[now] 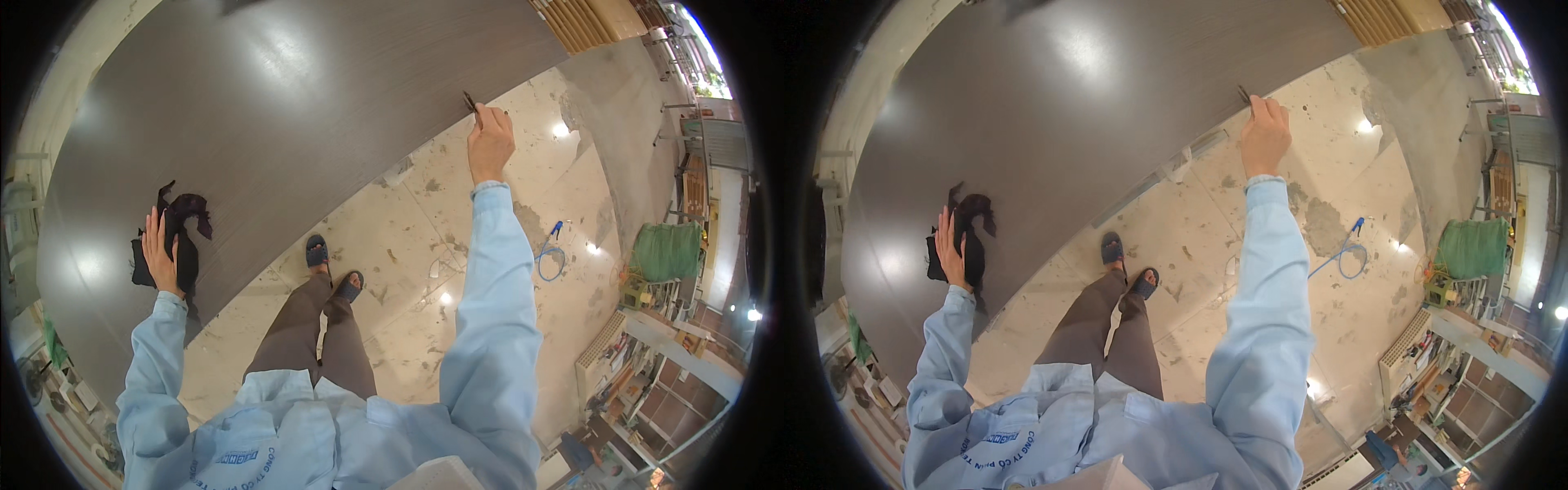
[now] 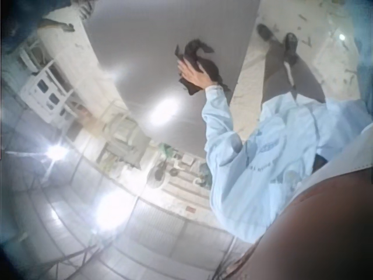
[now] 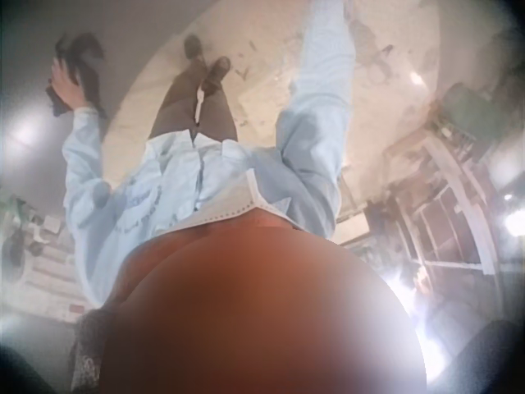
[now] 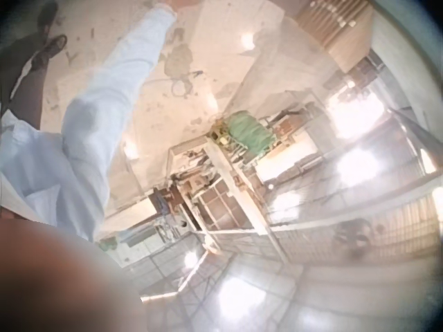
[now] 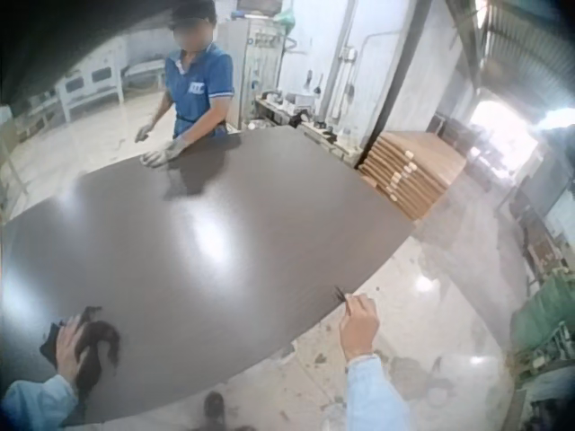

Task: The person wipes a large gray panel with a black cloth, then uses a small metal tool to scrape the surface while wiping with the other hand. The person later picks up a small can and applies its contents to the cloth before continuing to wipe the panel.

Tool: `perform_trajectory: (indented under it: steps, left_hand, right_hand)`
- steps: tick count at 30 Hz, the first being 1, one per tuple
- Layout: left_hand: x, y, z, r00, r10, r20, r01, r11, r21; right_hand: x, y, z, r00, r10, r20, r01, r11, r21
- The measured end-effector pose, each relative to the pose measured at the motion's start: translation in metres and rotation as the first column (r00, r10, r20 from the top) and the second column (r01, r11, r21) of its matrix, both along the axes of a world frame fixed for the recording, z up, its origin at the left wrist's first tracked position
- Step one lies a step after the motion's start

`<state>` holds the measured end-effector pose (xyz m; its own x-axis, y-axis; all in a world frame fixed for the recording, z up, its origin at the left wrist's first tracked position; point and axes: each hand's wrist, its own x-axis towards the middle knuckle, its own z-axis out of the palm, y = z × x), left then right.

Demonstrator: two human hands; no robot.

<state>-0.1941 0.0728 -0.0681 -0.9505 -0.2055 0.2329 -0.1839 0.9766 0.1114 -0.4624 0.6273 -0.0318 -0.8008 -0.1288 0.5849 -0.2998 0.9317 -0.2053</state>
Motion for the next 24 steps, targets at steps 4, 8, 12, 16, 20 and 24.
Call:
perform_trajectory:
  steps: [4, 8, 12, 16, 20, 24]
  left_hand:
    - [-0.001, 0.001, -0.002, 1.000, 0.006, -0.024, -0.006, 1.000, -0.002]
    - [-0.002, -0.001, -0.004, 0.999, -0.017, -0.044, 0.016, 1.000, -0.023]
    - [-0.001, -0.003, -0.005, 0.999, -0.029, -0.042, 0.030, 0.999, 0.021]
    - [-0.003, -0.002, -0.004, 0.999, -0.022, -0.040, 0.022, 1.000, 0.014]
    - [-0.005, 0.004, 0.000, 0.999, -0.021, -0.048, 0.021, 1.000, -0.003]
    - [-0.005, 0.006, 0.003, 1.000, -0.002, -0.021, 0.003, 1.000, 0.017]
  right_hand:
    - [0.056, -0.035, -0.016, 0.981, 0.186, 0.059, -0.182, 0.981, -0.063]
    - [0.069, -0.048, -0.015, 0.933, 0.361, 0.011, -0.360, 0.932, -0.040]
    - [-0.009, -0.008, -0.003, 0.998, 0.008, -0.063, -0.007, 1.000, 0.009]
    - [0.022, -0.025, -0.018, 0.988, 0.153, -0.002, -0.152, 0.987, 0.047]
    - [0.114, -0.077, -0.029, 0.931, 0.361, 0.064, -0.342, 0.918, -0.200]
    - [0.067, -0.048, -0.009, 0.984, 0.180, -0.011, -0.180, 0.984, -0.015]
